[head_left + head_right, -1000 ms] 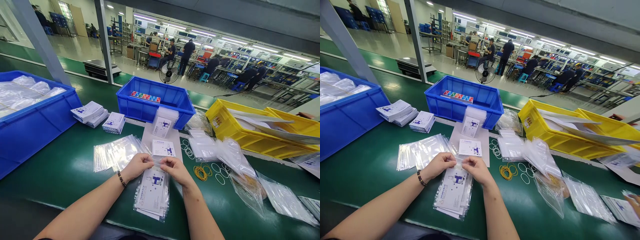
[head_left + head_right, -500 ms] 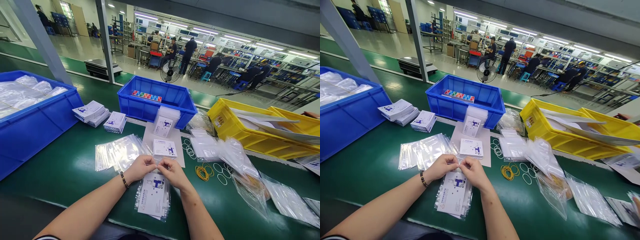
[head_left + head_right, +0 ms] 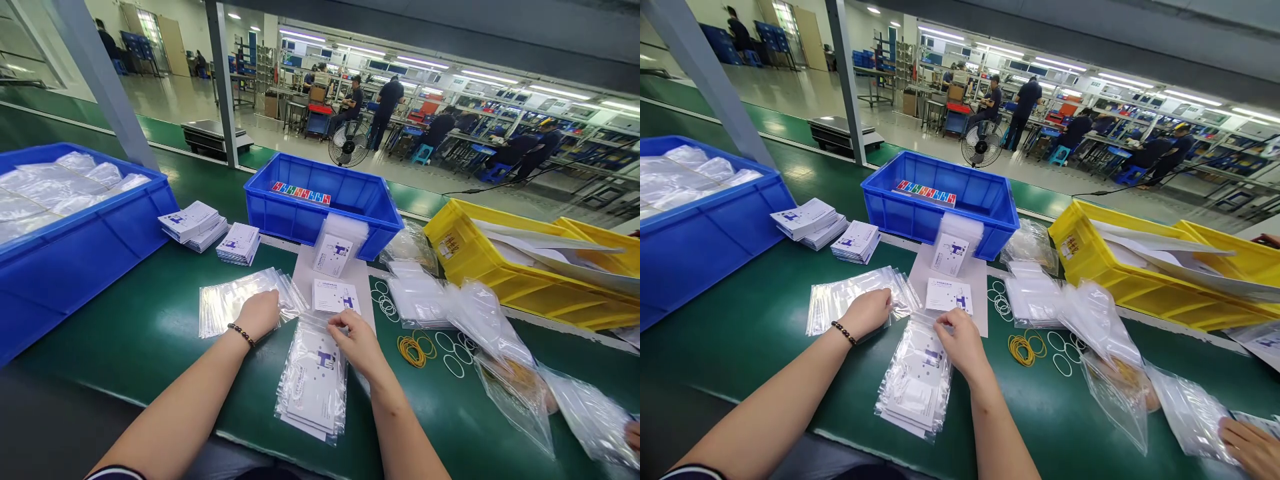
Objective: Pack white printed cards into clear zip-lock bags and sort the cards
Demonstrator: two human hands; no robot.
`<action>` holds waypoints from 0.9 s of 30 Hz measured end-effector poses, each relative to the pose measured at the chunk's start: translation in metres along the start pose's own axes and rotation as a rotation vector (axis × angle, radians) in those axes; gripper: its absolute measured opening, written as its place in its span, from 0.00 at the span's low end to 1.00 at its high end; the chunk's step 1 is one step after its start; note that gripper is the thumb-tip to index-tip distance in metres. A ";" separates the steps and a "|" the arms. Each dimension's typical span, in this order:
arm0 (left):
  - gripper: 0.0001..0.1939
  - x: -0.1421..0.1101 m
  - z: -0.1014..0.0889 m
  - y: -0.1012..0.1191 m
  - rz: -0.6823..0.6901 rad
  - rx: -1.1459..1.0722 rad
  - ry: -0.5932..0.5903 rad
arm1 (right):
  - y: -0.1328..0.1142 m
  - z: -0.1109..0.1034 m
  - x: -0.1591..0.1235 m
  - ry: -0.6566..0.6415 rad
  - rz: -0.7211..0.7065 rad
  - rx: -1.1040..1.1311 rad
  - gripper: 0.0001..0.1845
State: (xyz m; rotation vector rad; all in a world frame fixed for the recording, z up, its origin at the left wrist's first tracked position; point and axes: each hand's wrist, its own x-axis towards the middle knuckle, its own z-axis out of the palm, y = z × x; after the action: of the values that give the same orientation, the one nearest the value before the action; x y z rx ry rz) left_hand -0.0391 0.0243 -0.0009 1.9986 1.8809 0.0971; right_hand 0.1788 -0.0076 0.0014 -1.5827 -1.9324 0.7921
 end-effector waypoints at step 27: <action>0.07 -0.021 0.011 0.026 0.597 -0.409 0.040 | 0.004 0.034 -0.001 0.145 -0.234 -0.092 0.19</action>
State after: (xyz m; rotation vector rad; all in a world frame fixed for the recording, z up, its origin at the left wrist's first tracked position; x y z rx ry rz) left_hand -0.0128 0.0011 0.0017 2.1828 1.1038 0.6311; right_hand 0.1579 -0.0114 -0.0248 -1.3896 -2.0243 0.4856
